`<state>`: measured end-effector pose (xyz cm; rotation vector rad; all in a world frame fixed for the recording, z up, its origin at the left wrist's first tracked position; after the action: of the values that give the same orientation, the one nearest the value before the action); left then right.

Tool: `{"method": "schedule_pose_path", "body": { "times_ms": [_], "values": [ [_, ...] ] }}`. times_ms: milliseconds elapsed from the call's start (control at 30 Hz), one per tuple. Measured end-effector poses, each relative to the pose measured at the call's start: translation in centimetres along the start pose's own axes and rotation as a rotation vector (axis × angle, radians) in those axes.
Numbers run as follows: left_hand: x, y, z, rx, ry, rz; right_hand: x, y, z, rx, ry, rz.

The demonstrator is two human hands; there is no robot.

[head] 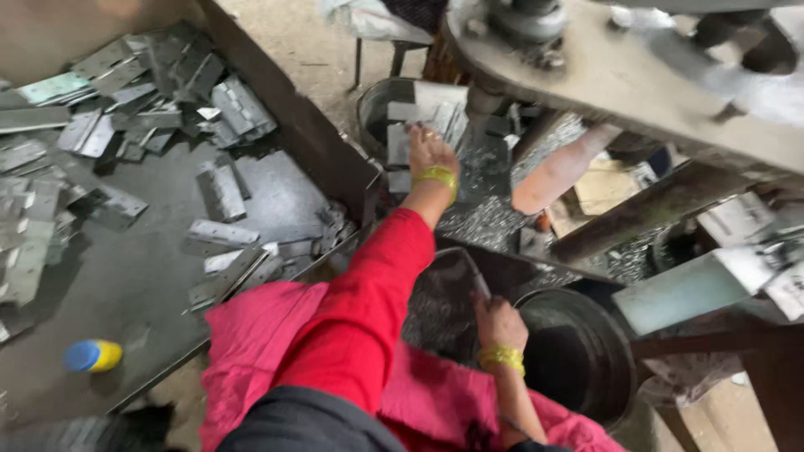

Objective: The person operates a drill press to process small metal plates. They pick up each plate, place it under the drill, activate the machine, and then remove the processed plate to a pile.

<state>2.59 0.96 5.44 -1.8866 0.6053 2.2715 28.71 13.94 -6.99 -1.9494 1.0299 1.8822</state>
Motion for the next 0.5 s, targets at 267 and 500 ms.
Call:
{"method": "schedule_pose_path", "body": {
  "times_ms": [267,500],
  "values": [
    [-1.0,3.6,-5.6,0.102,-0.203,-0.401,-3.1,-0.3,0.5,-0.111,-0.256,-0.198],
    [5.1,14.6,-19.3,0.253,-0.714,-0.703,-4.8,0.3,0.3,-0.235,-0.475,-0.039]
  ]
}}
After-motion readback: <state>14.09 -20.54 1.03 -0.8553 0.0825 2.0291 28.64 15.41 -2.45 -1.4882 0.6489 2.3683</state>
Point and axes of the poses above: each hand's wrist, its own z-axis towards the middle knuckle, its own x-axis out of the palm, y = z × x, the point moved 2 cm from there along z, towards the middle knuckle, and after that the axes turned 10 degrees about x, right-handed, at the moved point
